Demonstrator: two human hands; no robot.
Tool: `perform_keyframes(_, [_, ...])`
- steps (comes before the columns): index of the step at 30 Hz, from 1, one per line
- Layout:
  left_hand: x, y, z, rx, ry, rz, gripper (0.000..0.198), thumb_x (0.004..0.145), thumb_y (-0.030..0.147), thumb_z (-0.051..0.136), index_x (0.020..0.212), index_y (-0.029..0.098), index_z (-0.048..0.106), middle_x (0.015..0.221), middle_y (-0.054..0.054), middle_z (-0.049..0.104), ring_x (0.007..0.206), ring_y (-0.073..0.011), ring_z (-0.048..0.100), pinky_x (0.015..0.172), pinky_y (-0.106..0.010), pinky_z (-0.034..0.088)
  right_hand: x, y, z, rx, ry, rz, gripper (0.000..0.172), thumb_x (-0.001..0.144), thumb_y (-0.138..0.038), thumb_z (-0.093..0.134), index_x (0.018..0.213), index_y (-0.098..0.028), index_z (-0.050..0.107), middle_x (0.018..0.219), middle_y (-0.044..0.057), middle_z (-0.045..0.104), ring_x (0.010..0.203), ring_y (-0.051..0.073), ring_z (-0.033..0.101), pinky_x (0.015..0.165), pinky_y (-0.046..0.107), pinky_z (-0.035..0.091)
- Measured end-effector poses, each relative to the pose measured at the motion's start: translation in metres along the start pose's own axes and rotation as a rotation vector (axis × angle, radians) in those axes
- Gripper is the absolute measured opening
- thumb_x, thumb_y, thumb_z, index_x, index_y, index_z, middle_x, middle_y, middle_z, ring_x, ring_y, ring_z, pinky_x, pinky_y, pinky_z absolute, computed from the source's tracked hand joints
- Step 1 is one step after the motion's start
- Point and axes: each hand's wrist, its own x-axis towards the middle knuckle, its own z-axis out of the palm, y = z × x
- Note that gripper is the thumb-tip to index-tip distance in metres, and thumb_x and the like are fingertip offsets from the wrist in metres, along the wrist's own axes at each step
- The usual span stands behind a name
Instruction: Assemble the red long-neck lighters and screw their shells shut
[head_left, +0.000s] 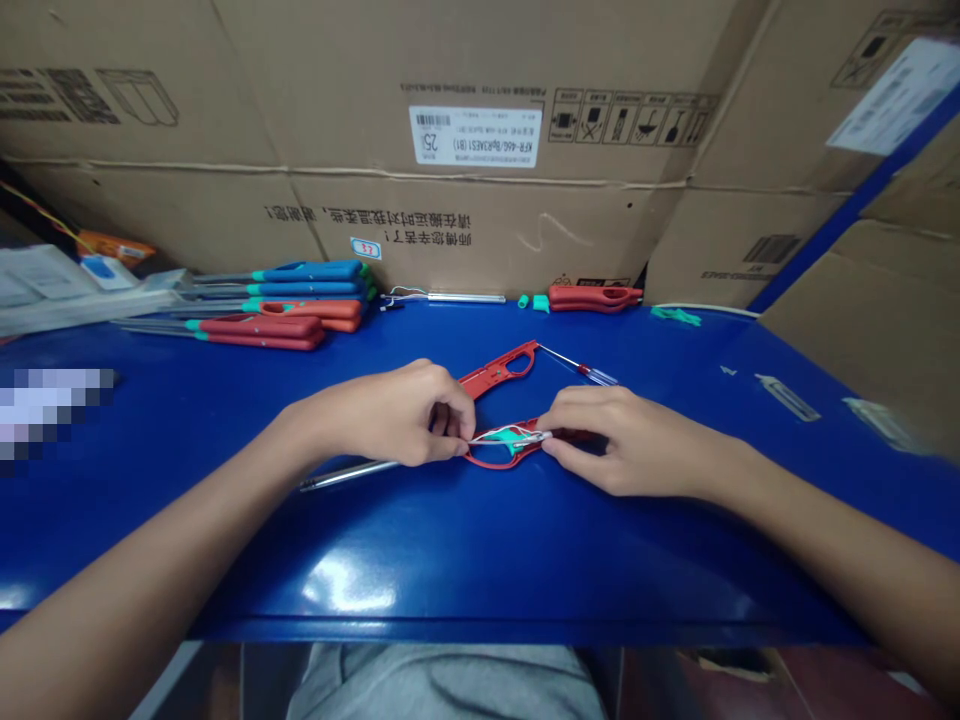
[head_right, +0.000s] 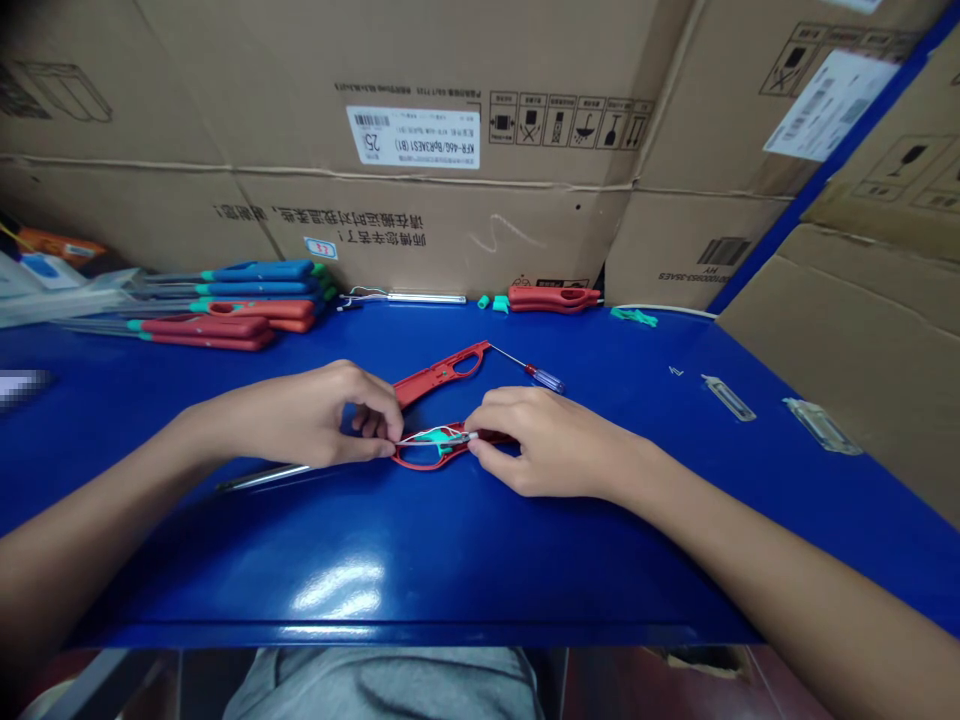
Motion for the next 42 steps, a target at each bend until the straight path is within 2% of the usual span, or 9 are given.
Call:
perform_keyframes(3, [0.0, 0.0, 0.0, 0.004, 0.011, -0.004, 0.011, 0.08, 0.019, 0.065, 0.086, 0.02, 0.074, 0.076, 0.002, 0.071, 0.066, -0.0115, 0.062, 0.063, -0.022, 0.047, 0.0, 0.001, 0.001, -0.009, 0.021, -0.012, 0.021, 0.097, -0.021, 0.053, 0.103, -0.015, 0.072, 0.091, 0.005, 0.069, 0.08, 0.016, 0.063, 0.075, 0.029, 0.046])
perform_keyframes(9, [0.011, 0.007, 0.016, 0.018, 0.272, 0.103, 0.023, 0.078, 0.035, 0.071, 0.092, 0.017, 0.071, 0.081, 0.0, 0.068, 0.071, -0.0133, 0.059, 0.066, -0.024, 0.045, 0.0, 0.002, 0.003, -0.015, 0.048, -0.032, 0.02, 0.096, -0.019, 0.053, 0.102, -0.015, 0.072, 0.091, 0.005, 0.069, 0.08, 0.016, 0.064, 0.075, 0.028, 0.046])
perform_keyframes(12, [0.019, 0.012, 0.026, 0.053, 0.313, 0.134, 0.021, 0.082, 0.036, 0.069, 0.087, 0.016, 0.07, 0.079, 0.0, 0.067, 0.07, -0.0132, 0.058, 0.065, -0.026, 0.042, 0.0, 0.0, 0.001, -0.008, 0.049, -0.026, 0.019, 0.095, -0.018, 0.053, 0.099, -0.015, 0.071, 0.09, 0.005, 0.069, 0.08, 0.016, 0.064, 0.075, 0.028, 0.047])
perform_keyframes(20, [0.022, 0.012, 0.033, 0.038, 0.308, 0.108, 0.015, 0.079, 0.03, 0.065, 0.085, 0.016, 0.067, 0.079, -0.001, 0.067, 0.069, -0.0147, 0.057, 0.064, -0.028, 0.041, 0.001, 0.0, 0.001, 0.019, 0.053, -0.014, 0.019, 0.093, -0.016, 0.052, 0.094, -0.014, 0.07, 0.089, 0.006, 0.068, 0.08, 0.016, 0.063, 0.076, 0.029, 0.047])
perform_keyframes(29, [0.018, 0.011, 0.031, -0.001, 0.29, 0.036, 0.02, 0.077, 0.034, 0.064, 0.089, 0.018, 0.063, 0.081, -0.001, 0.064, 0.065, -0.0141, 0.055, 0.059, -0.028, 0.041, 0.001, -0.003, 0.002, 0.003, 0.037, -0.016, 0.019, 0.093, -0.016, 0.052, 0.095, -0.015, 0.071, 0.088, 0.007, 0.068, 0.082, 0.018, 0.063, 0.078, 0.031, 0.048])
perform_keyframes(38, [0.019, 0.014, 0.028, 0.013, 0.246, 0.029, 0.02, 0.077, 0.035, 0.065, 0.086, 0.017, 0.063, 0.083, -0.003, 0.066, 0.069, -0.016, 0.057, 0.064, -0.029, 0.043, 0.002, -0.003, 0.002, -0.013, 0.024, -0.028, 0.02, 0.096, -0.018, 0.052, 0.1, -0.016, 0.071, 0.088, 0.007, 0.068, 0.085, 0.019, 0.062, 0.079, 0.032, 0.049])
perform_keyframes(42, [0.018, 0.014, 0.027, 0.021, 0.232, 0.018, 0.024, 0.078, 0.037, 0.066, 0.091, 0.017, 0.063, 0.084, -0.002, 0.066, 0.07, -0.016, 0.057, 0.064, -0.029, 0.042, 0.002, -0.003, 0.002, -0.012, 0.007, -0.034, 0.021, 0.096, -0.018, 0.051, 0.101, -0.014, 0.071, 0.089, 0.008, 0.068, 0.085, 0.02, 0.062, 0.08, 0.033, 0.048])
